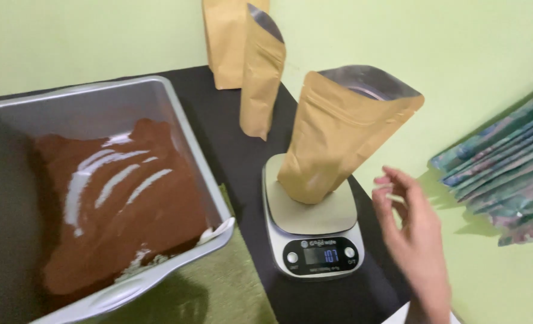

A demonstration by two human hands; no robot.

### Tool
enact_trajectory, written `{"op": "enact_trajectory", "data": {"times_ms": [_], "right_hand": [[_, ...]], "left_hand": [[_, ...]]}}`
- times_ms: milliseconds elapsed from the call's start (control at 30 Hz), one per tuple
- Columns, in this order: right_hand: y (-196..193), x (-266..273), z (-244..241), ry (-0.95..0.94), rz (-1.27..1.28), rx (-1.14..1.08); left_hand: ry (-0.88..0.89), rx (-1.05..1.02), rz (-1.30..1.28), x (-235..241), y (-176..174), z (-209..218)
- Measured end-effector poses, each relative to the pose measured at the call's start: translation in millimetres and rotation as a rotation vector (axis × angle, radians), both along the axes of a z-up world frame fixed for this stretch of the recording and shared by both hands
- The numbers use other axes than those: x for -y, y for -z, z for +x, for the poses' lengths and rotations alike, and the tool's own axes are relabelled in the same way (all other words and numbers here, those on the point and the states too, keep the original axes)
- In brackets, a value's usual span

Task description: Packaging coffee powder by scooping it from a tray into paper bags and weighing them on a digital scale.

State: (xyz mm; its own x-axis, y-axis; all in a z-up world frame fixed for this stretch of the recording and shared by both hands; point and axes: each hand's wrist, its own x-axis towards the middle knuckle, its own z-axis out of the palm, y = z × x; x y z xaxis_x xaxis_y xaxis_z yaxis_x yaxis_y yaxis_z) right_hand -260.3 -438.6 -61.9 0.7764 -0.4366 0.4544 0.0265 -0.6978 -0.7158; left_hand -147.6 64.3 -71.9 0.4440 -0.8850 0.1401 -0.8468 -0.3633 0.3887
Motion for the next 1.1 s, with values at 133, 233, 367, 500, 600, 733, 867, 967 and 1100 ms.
{"op": "enact_trajectory", "data": {"times_ms": [133,233,367,500,600,733,867,967,1100], "right_hand": [[-35.6,2.3,36.3,-0.075,-0.074,-0.197],[-31.1,6.4,54.4,-0.065,-0.117,-0.301],[-29.4,-1.1,62.2,-0.051,-0.11,-0.234],[-75.2,-46.1,59.7,-0.052,-0.251,-0.265],[-111.4,-86.1,63.0,-0.156,-0.17,-0.006],[-142.8,-141.2,84.7,-0.337,-0.489,0.205],[-131.2,-201.8,125.6,-0.534,-0.78,0.353],[-131.0,-234.5,138.7,-0.782,-0.793,0.448],[-129.9,-241.1,162.4,-0.918,-0.745,0.438]], "left_hand": [[-0.07,-0.024,0.001,54.8,-62.5,-6.0],[-0.144,0.052,-0.085,78.1,-101.3,-4.2],[-0.22,0.045,-0.293,80.7,-114.9,24.9],[-0.212,-0.048,-0.457,85.7,-112.1,35.6],[-0.247,-0.089,-0.602,100.7,-106.2,36.2],[-0.282,-0.184,-0.688,120.7,-102.0,36.0],[-0.39,-0.045,-0.885,131.7,-89.6,48.8],[-0.441,-0.103,-1.023,111.2,-81.1,71.0],[-0.52,-0.106,-1.003,96.4,-78.6,88.1]]}}
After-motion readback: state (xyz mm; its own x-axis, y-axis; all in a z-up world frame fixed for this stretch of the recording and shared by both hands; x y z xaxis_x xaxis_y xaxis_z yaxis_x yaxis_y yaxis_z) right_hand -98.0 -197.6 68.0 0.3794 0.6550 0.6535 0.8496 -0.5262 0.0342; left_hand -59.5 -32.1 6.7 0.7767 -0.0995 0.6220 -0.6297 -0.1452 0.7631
